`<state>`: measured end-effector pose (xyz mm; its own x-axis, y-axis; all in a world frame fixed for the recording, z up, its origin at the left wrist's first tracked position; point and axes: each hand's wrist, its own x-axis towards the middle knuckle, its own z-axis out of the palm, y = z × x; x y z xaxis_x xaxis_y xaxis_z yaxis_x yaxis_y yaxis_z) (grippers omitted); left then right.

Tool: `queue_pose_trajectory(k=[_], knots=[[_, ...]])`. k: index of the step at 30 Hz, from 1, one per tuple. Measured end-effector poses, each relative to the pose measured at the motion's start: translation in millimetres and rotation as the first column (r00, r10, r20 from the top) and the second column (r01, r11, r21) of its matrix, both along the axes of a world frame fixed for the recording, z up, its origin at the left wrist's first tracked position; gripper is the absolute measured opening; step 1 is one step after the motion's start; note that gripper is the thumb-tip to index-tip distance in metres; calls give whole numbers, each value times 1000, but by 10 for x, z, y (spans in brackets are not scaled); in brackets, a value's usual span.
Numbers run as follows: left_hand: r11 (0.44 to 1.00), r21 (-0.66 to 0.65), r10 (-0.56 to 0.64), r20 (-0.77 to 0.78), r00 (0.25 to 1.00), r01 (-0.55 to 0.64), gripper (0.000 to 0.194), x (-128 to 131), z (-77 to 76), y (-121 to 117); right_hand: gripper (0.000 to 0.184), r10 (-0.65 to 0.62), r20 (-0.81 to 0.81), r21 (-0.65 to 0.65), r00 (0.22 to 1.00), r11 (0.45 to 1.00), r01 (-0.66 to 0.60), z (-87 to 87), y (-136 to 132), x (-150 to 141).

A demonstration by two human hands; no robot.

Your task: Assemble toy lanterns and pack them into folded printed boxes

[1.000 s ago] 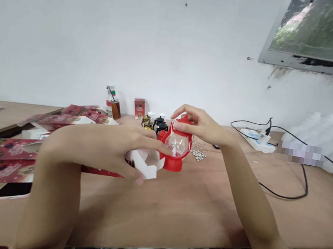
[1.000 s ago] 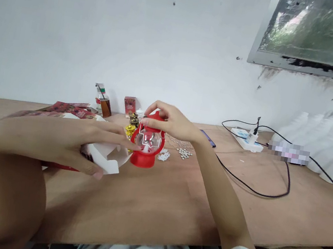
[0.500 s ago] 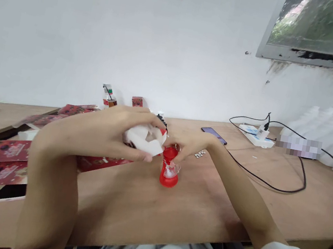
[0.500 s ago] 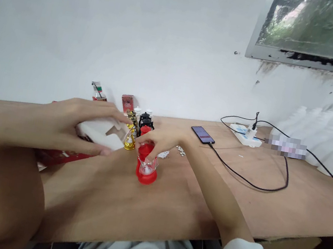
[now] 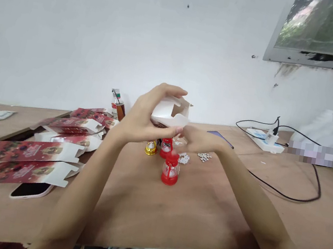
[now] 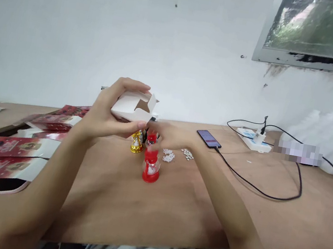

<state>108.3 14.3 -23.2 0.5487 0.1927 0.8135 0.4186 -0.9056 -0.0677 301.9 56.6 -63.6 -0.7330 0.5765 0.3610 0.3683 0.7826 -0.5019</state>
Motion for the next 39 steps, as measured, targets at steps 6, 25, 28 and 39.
queue_pose_trajectory(k=[6, 25, 28, 39], knots=[[985, 165, 42, 73, 996, -54, 47, 87, -196, 317, 34, -192, -524, -178, 830, 977, 113, 269, -178, 133], [970, 221, 60, 178, 982, -100, 7, 85, -279, 388, 32, -77, -593, -319, 801, 936, -146, 275, -192, 94], [962, 257, 61, 141, 988, -96, 8, 99, -286, 377, 33, -66, -609, -291, 791, 946, -144, 254, -213, 68], [885, 441, 96, 134, 986, -146, 27, 132, -293, 359, 33, -172, -608, -201, 775, 978, 60, 247, -314, -15]])
